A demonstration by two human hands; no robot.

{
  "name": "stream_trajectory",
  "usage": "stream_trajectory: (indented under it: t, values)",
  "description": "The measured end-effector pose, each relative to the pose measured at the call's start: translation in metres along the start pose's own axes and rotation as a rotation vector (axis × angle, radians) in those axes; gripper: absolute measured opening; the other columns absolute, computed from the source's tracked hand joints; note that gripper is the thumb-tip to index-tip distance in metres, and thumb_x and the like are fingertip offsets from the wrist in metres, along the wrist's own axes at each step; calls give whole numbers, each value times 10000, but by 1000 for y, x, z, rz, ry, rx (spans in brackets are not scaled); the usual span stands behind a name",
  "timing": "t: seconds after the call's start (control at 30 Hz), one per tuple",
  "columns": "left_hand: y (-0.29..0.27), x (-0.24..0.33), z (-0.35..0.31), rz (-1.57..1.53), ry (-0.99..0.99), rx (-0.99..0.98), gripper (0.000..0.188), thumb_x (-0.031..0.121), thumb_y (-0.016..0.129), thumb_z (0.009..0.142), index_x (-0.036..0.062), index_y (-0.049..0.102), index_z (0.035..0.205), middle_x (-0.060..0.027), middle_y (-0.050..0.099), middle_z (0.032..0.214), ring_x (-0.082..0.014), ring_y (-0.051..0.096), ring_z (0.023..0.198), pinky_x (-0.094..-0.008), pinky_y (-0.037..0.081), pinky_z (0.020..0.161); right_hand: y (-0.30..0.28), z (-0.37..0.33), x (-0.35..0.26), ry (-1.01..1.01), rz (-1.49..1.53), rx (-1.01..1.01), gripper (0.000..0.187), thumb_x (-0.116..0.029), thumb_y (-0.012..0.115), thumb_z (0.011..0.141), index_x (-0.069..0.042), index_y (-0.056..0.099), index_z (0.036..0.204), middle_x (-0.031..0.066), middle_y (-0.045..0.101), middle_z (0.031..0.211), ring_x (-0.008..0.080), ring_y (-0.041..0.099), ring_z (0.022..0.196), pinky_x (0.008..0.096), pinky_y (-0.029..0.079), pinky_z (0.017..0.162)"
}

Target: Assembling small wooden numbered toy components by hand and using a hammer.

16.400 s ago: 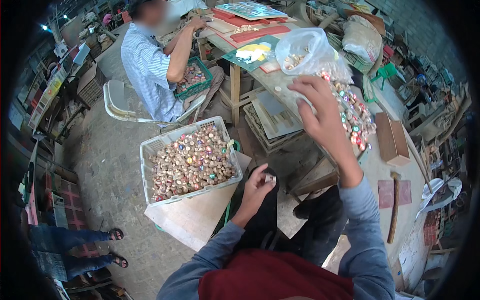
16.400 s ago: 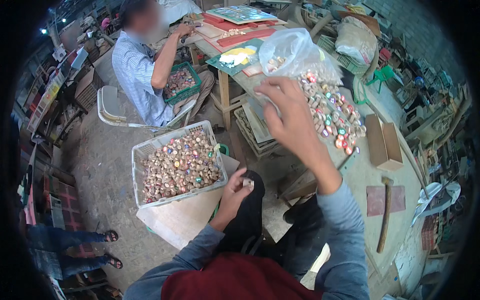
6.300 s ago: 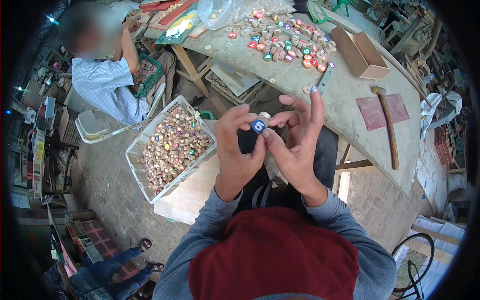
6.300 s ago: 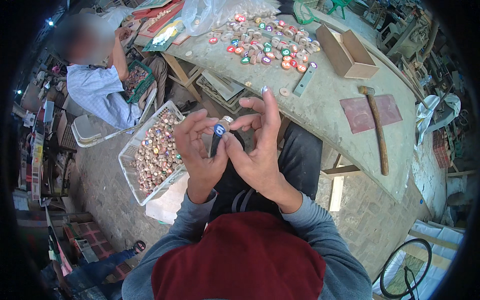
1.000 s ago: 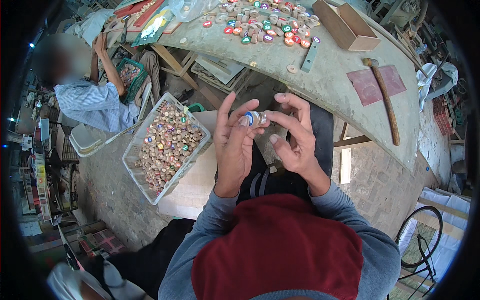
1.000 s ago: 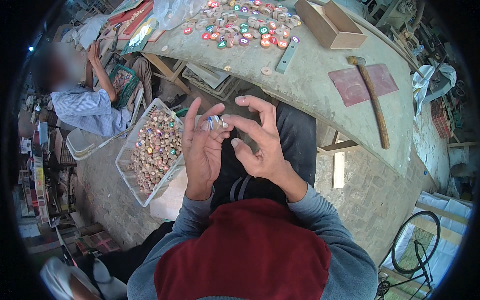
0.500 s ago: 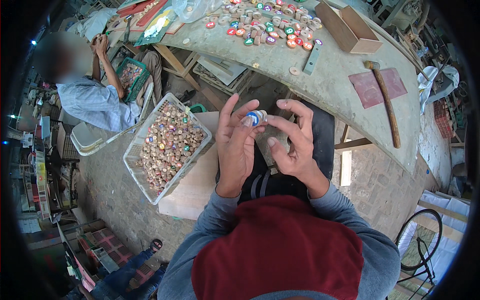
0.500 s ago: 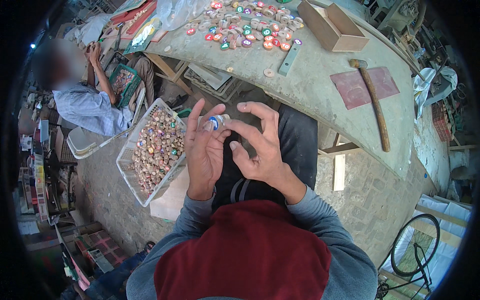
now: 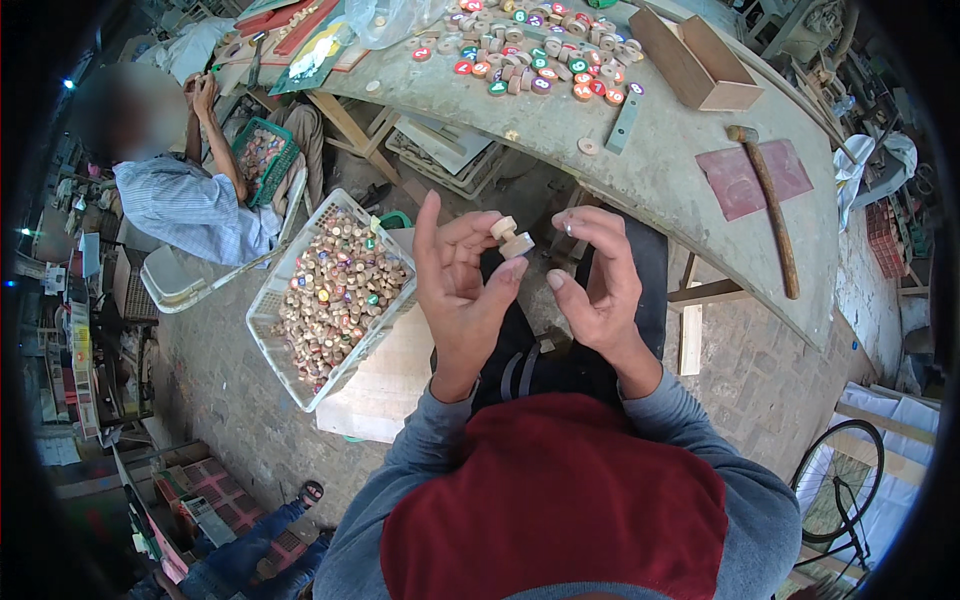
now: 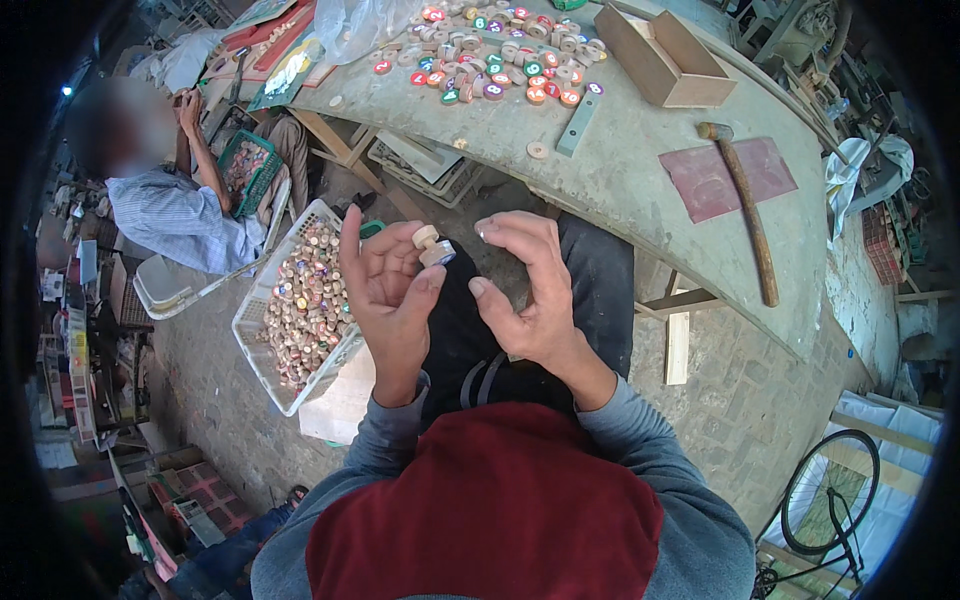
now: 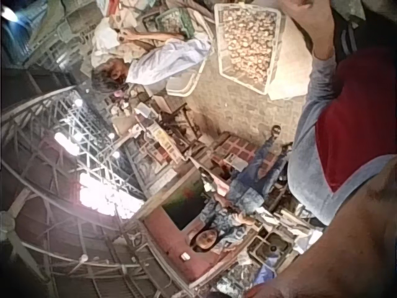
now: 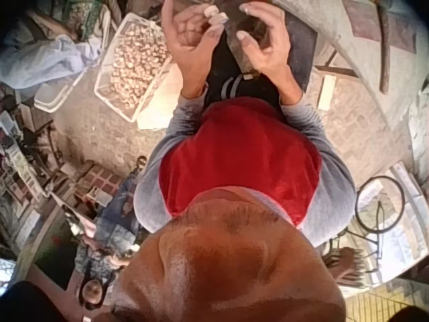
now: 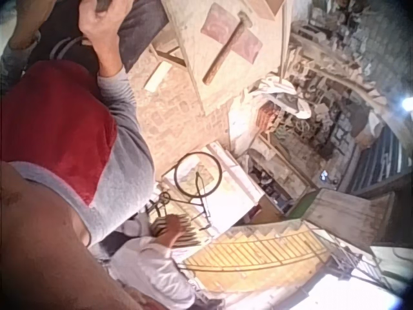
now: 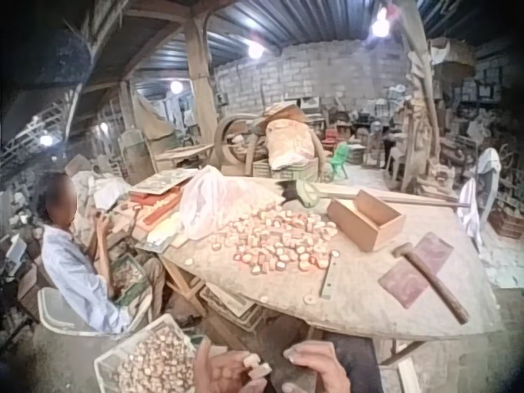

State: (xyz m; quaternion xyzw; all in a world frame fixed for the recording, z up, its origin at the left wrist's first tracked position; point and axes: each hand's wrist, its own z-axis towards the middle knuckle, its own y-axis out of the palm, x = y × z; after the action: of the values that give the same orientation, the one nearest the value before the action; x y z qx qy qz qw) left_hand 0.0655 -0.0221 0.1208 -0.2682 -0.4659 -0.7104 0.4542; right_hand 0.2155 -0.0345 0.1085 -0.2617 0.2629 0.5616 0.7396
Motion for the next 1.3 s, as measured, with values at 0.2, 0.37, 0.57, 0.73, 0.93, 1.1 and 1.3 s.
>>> stream_trajectory:
  t: [0.2, 0.37, 0.57, 0.73, 0.93, 1.1, 1.3]
  values:
    - [-6, -12, -2, 328, 317, -158, 906, -111, 722, 755, -9, 205, 1492, -187, 542, 1230, -236, 575, 1089, -370, 466, 945, 4, -1, -5, 92, 208, -13, 432, -35, 636, 825, 21, 507, 1234, 160, 571, 1180, 240, 537, 1069, 366, 406, 961]
    - [-4, -10, -3, 457, 338, -170, 927, -104, 724, 750, 10, 194, 1502, -203, 491, 1303, -250, 561, 1109, -376, 457, 937, 2, 0, -5, 169, 232, -14, 476, -28, 631, 832, 10, 476, 1281, 142, 576, 1156, 197, 519, 1049, 346, 377, 978]
    - [-6, -14, -6, 551, 370, -174, 867, -53, 727, 760, -2, 241, 1476, -206, 474, 1326, -246, 560, 1113, -359, 461, 918, 3, 2, -9, 375, 391, -39, 549, -14, 630, 843, -11, 411, 1346, 108, 587, 1103, 156, 552, 983, 307, 425, 909]
    - [-8, -15, -7, 694, 396, -225, 806, -23, 746, 756, -23, 307, 1431, -200, 473, 1320, -234, 558, 1108, -344, 466, 920, 1, 1, -13, 602, 651, -13, 597, 35, 595, 854, -39, 355, 1396, 91, 579, 1071, 131, 569, 946, 260, 453, 834]
    - [-7, -9, -3, 604, 347, -324, 827, -12, 747, 766, -17, 293, 1457, -215, 548, 1271, -231, 583, 1066, -332, 475, 898, -1, 4, -8, 522, 628, -3, 703, 120, 589, 800, -59, 323, 1425, 84, 552, 1056, 131, 576, 934, 265, 464, 824]
    - [-19, -5, 4, 533, 290, -407, 860, -22, 750, 761, 10, 282, 1482, -192, 627, 1163, -218, 607, 1002, -325, 478, 855, -11, 9, -4, 384, 505, -141, 825, 154, 604, 744, -69, 268, 1464, 84, 542, 1034, 132, 575, 909, 268, 465, 827]
    - [-23, 6, 11, 541, 228, -524, 883, -26, 761, 744, 42, 293, 1489, -164, 650, 1087, -192, 612, 929, -320, 476, 843, -19, 17, -12, 470, 544, -263, 914, 151, 590, 719, -72, 189, 1510, 71, 541, 1008, 127, 570, 893, 275, 463, 825]
